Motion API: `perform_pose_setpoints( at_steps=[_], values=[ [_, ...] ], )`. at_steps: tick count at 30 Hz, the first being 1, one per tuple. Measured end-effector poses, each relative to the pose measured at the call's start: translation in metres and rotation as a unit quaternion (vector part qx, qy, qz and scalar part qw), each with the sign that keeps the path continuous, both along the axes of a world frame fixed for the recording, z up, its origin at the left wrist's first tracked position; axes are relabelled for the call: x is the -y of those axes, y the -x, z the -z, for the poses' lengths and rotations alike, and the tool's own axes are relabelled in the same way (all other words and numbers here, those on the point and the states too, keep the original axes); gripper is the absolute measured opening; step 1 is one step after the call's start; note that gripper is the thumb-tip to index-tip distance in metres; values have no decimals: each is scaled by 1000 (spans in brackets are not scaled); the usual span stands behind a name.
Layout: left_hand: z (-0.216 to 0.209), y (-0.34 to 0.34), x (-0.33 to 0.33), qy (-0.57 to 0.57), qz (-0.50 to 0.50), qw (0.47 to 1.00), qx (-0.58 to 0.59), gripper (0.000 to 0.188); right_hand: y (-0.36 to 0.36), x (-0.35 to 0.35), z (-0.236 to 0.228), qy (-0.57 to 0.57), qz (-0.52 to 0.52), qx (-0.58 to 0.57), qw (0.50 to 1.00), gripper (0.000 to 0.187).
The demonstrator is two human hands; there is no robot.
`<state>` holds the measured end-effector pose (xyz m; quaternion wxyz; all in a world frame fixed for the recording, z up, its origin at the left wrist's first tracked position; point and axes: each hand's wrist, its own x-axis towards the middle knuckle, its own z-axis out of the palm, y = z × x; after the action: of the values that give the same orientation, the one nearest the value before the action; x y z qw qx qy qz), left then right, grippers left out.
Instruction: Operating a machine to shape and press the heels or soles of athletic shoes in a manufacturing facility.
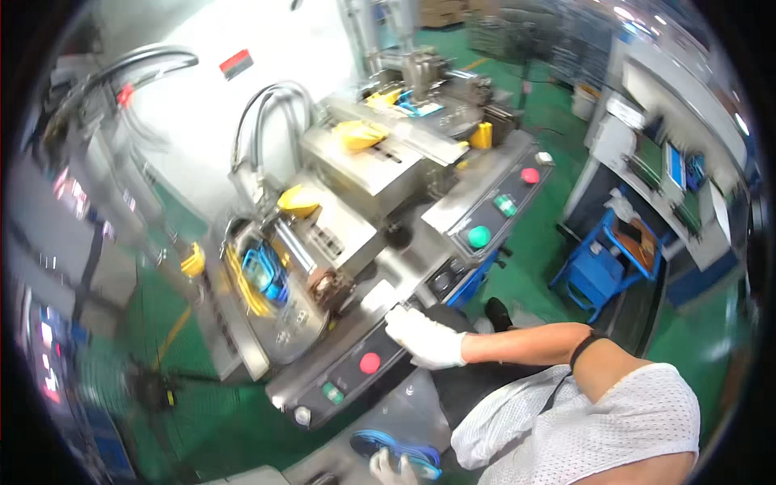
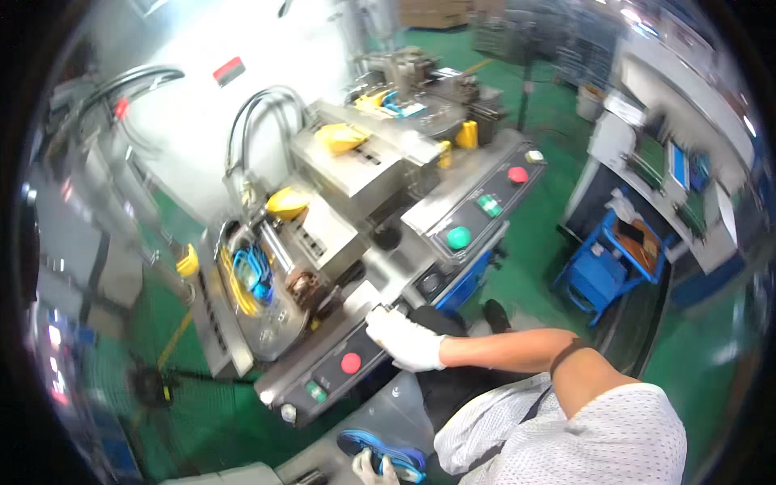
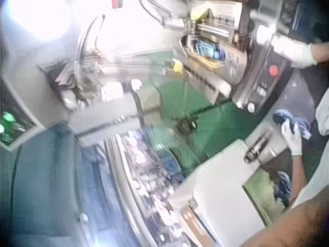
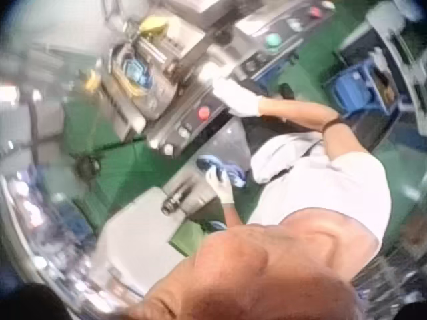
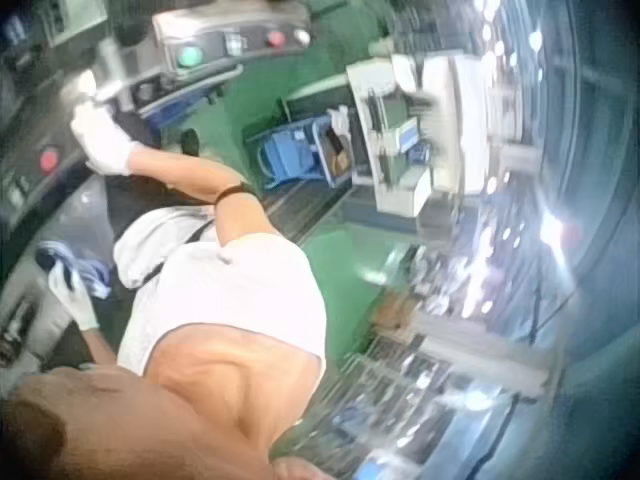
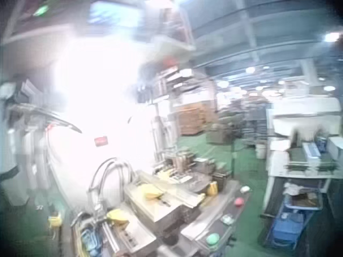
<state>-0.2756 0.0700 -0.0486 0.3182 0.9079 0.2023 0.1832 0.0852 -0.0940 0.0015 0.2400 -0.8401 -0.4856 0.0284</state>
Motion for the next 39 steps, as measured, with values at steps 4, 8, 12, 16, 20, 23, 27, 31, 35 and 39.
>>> perform_pose_setpoints(
  at_steps=[4, 8, 12, 16, 20, 23, 27, 31, 35, 39],
  values=[
    [-4, -19, -10, 49, -2, 999, 24, 17, 24, 15, -4, -91, -37, -58, 994, 102],
    [-52, -68, 7, 38, -1, 999, 27, 17, 64, 68, 5, -57, -169, -347, 921, 116],
    [-120, -145, 75, 37, 92, 991, 94, 11, 106, 141, -11, -88, -202, -388, 895, 121],
    [-158, -227, 161, 73, 226, 964, 120, 5, 120, 195, -28, -237, 26, -356, 904, 108],
    [-174, -306, 224, -28, 512, 848, 131, 65, 133, 268, -47, -388, 265, -234, 851, 104],
    [-200, -311, 305, 193, 548, 804, 126, 63, 118, 323, -54, -606, 279, -343, 661, 98],
    [-195, -322, 345, 129, 624, 756, 147, 49, 80, 414, -76, -670, 455, -96, 578, 88],
    [-155, -313, 334, 128, 620, 771, 61, 52, -28, 537, -88, -681, 490, 104, 534, 54],
    [-115, -292, 306, 154, 545, 823, -47, 50, -150, 690, -89, -494, 688, 87, 525, 71],
    [-81, -271, 284, 191, 443, 863, -153, 50, -214, 802, -78, -127, 808, 74, 570, 95]
  ],
)
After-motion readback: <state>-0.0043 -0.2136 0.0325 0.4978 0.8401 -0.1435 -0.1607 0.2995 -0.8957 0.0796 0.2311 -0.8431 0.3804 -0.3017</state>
